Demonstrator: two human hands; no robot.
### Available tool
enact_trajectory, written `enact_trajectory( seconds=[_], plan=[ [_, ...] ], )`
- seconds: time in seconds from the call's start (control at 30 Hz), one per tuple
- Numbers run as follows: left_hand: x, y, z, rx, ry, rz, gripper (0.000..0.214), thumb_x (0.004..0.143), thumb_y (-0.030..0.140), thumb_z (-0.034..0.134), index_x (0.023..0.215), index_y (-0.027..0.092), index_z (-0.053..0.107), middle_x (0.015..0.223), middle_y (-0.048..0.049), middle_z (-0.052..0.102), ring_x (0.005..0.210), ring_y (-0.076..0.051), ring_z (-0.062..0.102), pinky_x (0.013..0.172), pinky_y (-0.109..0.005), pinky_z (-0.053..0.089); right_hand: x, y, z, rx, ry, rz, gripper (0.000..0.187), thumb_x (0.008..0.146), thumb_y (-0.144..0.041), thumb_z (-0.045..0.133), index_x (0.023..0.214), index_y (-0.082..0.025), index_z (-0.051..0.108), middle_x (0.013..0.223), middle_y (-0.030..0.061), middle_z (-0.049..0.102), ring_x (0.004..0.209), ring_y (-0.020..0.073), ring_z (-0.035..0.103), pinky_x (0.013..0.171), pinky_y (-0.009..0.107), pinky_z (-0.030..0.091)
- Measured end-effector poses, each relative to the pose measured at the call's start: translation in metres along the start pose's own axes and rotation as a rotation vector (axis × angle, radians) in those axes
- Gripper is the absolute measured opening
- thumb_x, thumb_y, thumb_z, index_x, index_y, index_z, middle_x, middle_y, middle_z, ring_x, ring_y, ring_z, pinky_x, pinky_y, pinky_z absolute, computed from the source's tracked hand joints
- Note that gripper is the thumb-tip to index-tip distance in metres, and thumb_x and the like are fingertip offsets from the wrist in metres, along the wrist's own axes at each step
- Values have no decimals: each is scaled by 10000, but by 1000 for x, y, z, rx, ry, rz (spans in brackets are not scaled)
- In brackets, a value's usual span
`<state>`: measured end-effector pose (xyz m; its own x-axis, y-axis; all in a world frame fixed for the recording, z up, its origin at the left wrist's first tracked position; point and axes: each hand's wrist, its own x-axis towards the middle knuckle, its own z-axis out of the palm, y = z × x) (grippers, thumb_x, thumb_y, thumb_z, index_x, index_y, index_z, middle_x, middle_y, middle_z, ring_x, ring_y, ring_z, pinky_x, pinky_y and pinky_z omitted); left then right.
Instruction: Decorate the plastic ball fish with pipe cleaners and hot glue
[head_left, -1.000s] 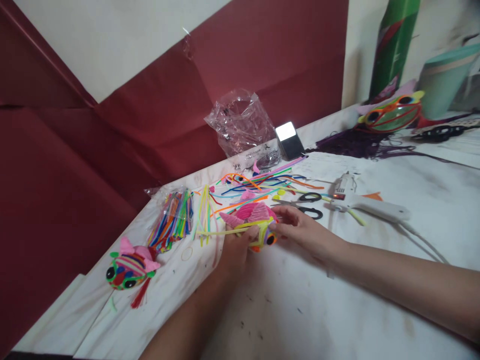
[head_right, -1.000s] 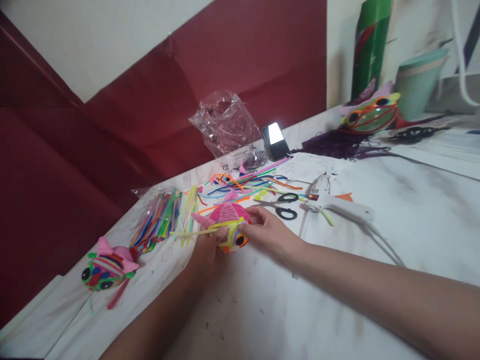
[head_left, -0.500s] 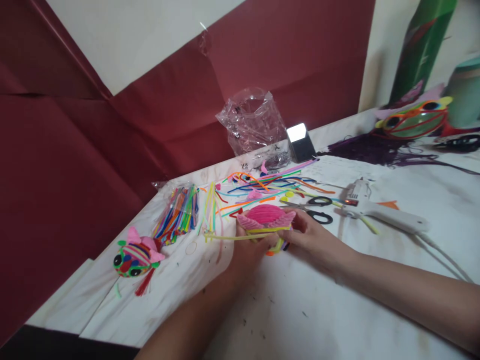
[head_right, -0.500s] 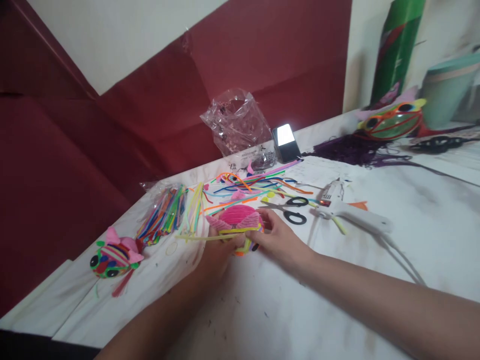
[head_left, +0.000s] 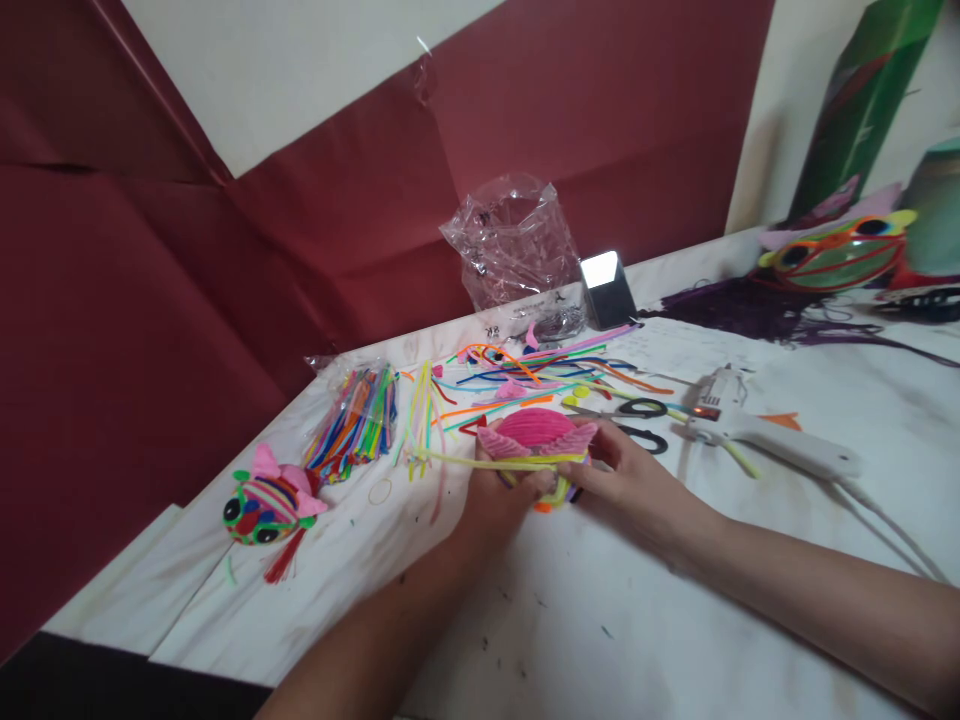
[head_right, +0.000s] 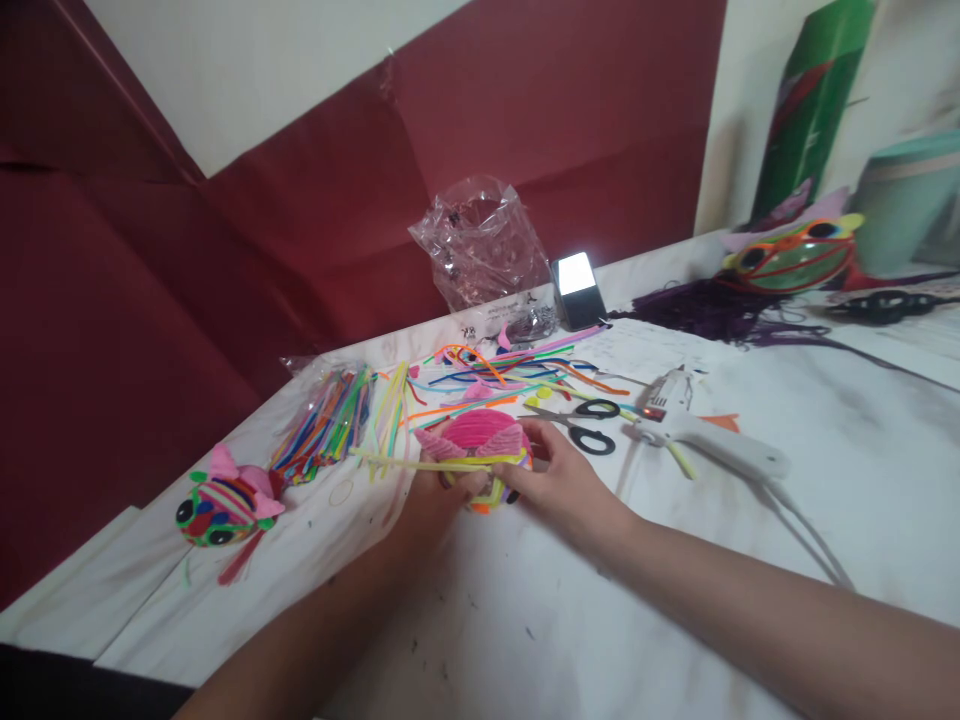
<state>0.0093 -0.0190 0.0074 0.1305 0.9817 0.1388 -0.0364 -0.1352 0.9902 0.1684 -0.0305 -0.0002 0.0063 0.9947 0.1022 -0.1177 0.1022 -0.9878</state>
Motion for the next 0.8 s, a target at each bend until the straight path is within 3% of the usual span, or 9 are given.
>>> enact_trajectory(
  seconds=[0.23,0.4,0.8],
  plan=[
    [1,0,2,17,-22,5,633,596,189,771,1173,204,510,1016,-52,688,851,-192,651,713,-289,533,1,-2,0,-72,41,22,550,565,-344,752,1068,-228,560,1150,95,661,1104,296,590,914,423,476],
    [0,3,4,50,26,-28,651,565,185,786,1156,207,513,935,-27,689,804,-180,648,683,-275,536,-2,-3,2,-32,30,43,557,583,-305,707,1110,-237,539,1191,94,653,1107,286,592,910,419,482],
    [-3,2,3,94,17,-14,666,580,214,807,1163,209,486,1076,-74,674,923,-217,649,736,-300,530,-1,10,-1,88,-33,-31,495,646,-263,710,1113,-239,545,1253,81,632,1128,273,589,920,414,478]
  ],
)
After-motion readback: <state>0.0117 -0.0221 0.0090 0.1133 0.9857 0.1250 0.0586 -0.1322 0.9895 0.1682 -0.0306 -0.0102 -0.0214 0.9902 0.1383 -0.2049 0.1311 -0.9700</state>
